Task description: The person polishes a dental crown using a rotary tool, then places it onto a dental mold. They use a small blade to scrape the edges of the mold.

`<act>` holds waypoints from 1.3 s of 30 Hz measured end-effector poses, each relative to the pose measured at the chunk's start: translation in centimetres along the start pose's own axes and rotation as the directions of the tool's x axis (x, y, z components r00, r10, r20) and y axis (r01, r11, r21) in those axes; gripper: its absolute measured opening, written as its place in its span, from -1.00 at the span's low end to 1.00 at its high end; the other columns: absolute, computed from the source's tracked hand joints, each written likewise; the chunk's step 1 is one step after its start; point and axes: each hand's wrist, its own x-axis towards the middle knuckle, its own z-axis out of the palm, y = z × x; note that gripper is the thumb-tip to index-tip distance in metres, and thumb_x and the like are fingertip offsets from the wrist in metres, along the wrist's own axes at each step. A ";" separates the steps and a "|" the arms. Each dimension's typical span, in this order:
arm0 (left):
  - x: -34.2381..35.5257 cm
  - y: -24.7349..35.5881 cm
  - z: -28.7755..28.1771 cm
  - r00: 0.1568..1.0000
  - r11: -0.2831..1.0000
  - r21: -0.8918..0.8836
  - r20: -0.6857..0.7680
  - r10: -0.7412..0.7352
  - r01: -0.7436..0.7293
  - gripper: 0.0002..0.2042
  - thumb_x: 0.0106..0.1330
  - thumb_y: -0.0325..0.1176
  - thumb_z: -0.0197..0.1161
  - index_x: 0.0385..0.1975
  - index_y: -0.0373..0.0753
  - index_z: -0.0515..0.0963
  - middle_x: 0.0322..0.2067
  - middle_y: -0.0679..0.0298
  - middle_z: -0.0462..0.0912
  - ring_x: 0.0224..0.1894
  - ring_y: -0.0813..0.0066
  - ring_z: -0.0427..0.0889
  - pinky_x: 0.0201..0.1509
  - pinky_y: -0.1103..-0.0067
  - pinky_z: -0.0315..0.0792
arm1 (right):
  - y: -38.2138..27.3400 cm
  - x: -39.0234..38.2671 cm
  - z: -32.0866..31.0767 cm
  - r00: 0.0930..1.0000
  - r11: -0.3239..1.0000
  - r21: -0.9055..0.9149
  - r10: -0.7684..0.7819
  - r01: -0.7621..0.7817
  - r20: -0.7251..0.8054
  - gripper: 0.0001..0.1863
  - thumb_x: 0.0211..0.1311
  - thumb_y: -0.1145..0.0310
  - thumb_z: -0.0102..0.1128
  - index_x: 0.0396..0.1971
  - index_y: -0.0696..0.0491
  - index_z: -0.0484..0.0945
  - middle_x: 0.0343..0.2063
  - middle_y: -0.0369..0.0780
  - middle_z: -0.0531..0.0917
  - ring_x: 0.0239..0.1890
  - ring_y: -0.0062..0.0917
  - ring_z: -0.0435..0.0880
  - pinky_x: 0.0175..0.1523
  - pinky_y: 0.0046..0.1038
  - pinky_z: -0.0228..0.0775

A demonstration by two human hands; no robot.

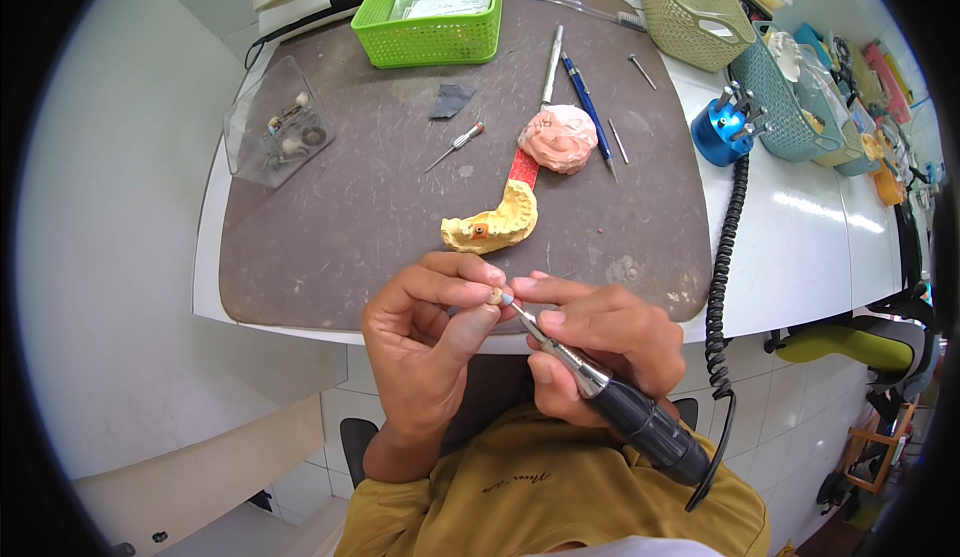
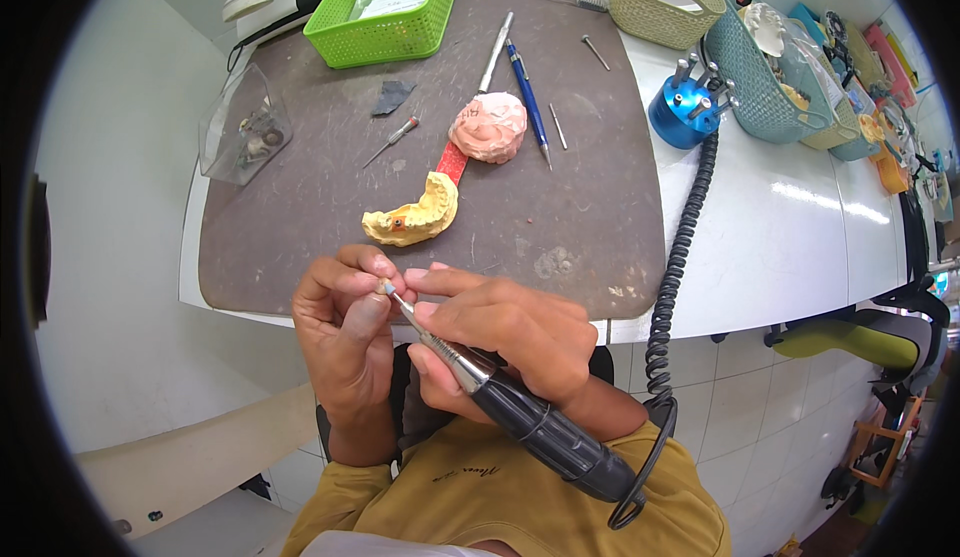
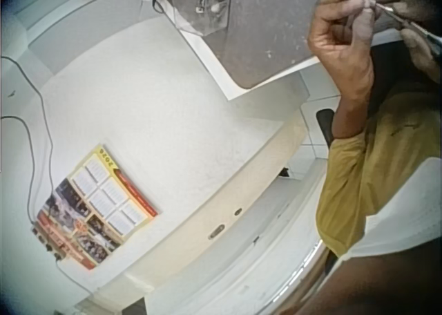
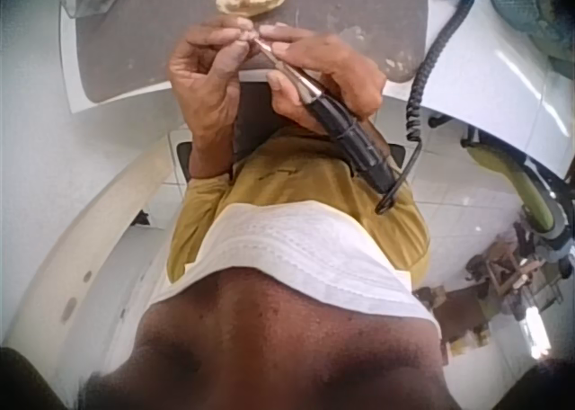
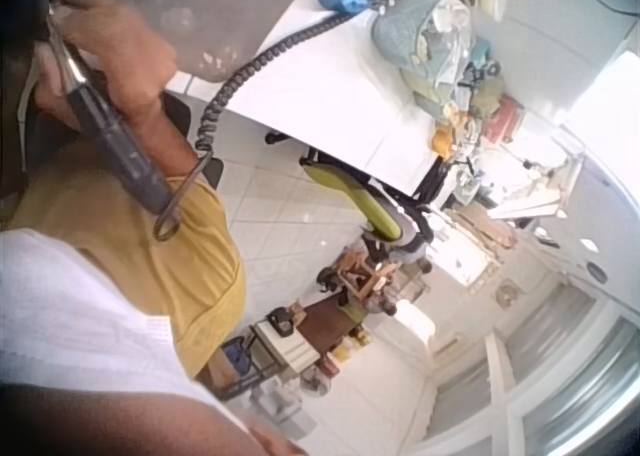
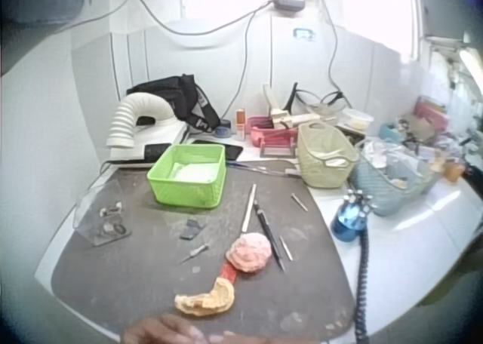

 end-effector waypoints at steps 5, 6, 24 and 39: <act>0.0 0.0 -0.1 1.000 1.000 0.009 -0.002 -0.017 0.017 -0.87 0.24 -0.70 0.26 -0.27 -0.37 0.53 -0.19 0.05 0.60 -0.17 0.40 0.69 -0.05 0.48 0.69 | 0.0 0.1 -0.2 0.999 0.999 -0.030 -0.023 0.024 0.041 -0.68 0.14 0.39 0.44 -0.25 0.27 0.54 -0.46 -0.03 0.68 -0.22 -0.10 0.77 -0.03 -0.15 0.67; -0.1 0.0 0.0 1.000 1.000 0.006 -0.013 -0.022 0.022 -0.86 0.24 -0.70 0.27 -0.26 -0.37 0.52 -0.19 0.06 0.60 -0.17 0.41 0.68 -0.05 0.48 0.69 | 0.1 0.1 -0.2 0.999 0.999 -0.026 -0.025 0.026 0.038 -0.68 0.14 0.39 0.44 -0.25 0.26 0.54 -0.46 -0.03 0.68 -0.22 -0.10 0.77 -0.03 -0.15 0.67; 0.0 0.1 -0.2 1.000 1.000 0.008 0.014 -0.016 0.016 -0.77 0.18 -0.74 0.30 -0.25 -0.32 0.46 -0.22 0.08 0.60 -0.16 0.44 0.66 -0.04 0.47 0.66 | 0.0 0.3 -0.3 0.997 0.999 -0.024 -0.029 0.030 0.068 -0.70 0.11 0.41 0.43 -0.27 0.28 0.55 -0.48 -0.04 0.68 -0.24 -0.13 0.78 -0.05 -0.15 0.68; 0.1 0.0 -0.4 0.999 1.000 0.023 0.026 -0.019 0.019 -0.78 0.19 -0.74 0.29 -0.27 -0.33 0.47 -0.21 0.08 0.60 -0.13 0.43 0.66 -0.03 0.49 0.66 | -0.3 0.4 -0.1 1.000 1.000 -0.001 0.017 -0.017 0.005 -0.69 -0.12 0.58 0.47 -0.30 0.23 0.61 -0.43 -0.08 0.73 -0.26 -0.22 0.80 -0.08 -0.25 0.70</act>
